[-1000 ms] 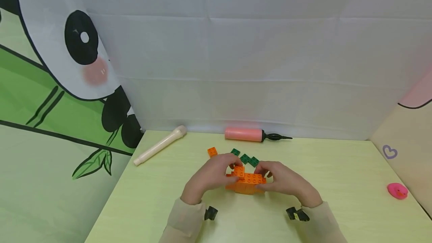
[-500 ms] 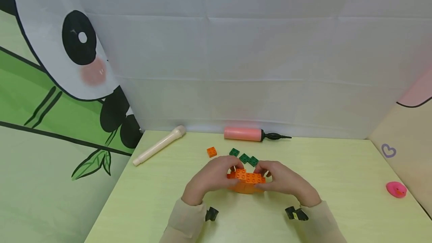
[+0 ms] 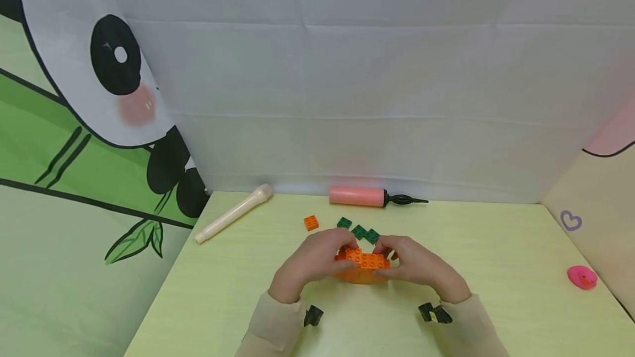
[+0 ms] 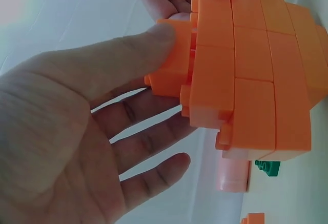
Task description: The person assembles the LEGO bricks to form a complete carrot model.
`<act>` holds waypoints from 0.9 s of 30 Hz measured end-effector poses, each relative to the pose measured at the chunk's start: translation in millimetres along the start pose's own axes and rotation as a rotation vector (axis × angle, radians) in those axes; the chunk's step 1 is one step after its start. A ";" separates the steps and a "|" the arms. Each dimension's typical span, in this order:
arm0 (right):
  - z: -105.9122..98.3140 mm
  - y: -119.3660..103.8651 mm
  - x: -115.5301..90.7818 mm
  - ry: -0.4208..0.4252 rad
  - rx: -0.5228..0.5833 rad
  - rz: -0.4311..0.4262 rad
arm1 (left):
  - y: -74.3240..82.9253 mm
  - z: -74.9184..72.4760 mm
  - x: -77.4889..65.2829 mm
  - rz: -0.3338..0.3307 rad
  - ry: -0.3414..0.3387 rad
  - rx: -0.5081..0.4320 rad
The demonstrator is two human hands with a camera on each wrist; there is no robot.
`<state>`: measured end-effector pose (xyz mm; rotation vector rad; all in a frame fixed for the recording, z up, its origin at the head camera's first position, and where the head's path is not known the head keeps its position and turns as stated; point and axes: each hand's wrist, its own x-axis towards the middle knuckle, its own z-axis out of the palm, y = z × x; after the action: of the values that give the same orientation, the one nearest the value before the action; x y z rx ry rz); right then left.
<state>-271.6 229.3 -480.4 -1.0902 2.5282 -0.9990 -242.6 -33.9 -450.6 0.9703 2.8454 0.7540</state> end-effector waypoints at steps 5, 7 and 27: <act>0.5 0.2 0.0 0.004 -0.004 -0.006 | 3.7 -0.1 0.0 0.026 0.013 0.068; 0.7 0.1 -0.2 0.005 -0.003 -0.009 | 3.8 0.2 -0.1 0.034 0.018 0.079; 2.6 2.6 -0.7 0.014 -0.003 -0.014 | -1.8 5.9 3.2 -0.026 0.006 -0.021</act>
<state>-271.5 229.8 -484.1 -1.1063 2.5373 -1.0109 -245.1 -30.7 -456.2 0.9287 2.8432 0.7846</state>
